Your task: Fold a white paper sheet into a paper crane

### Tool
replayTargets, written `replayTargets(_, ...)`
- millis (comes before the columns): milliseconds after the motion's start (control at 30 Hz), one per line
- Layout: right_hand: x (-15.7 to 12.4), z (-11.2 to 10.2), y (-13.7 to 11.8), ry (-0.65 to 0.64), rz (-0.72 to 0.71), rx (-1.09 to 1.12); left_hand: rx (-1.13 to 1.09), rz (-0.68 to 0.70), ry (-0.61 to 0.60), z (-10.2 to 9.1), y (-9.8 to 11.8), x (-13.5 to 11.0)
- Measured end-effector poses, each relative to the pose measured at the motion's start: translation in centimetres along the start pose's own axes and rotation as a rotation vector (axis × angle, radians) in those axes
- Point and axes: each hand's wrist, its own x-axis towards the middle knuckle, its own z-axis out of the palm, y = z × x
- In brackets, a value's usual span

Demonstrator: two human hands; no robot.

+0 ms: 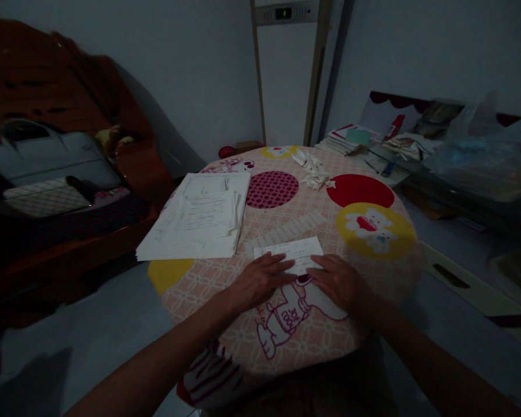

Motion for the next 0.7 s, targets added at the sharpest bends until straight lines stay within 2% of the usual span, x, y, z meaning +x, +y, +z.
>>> replayTargets(333, 0.1, -0.2, -0.3, -0.047, 0.054, 0.018, 0.011, -0.034, -0.013, -1.0, -0.1, -3.7)
replayTargets(700, -0.2, 0.3, 0.0, -0.021, 0.059, 0.082, -0.05, -0.132, 0.117, -2.8, 0.1, -8.1)
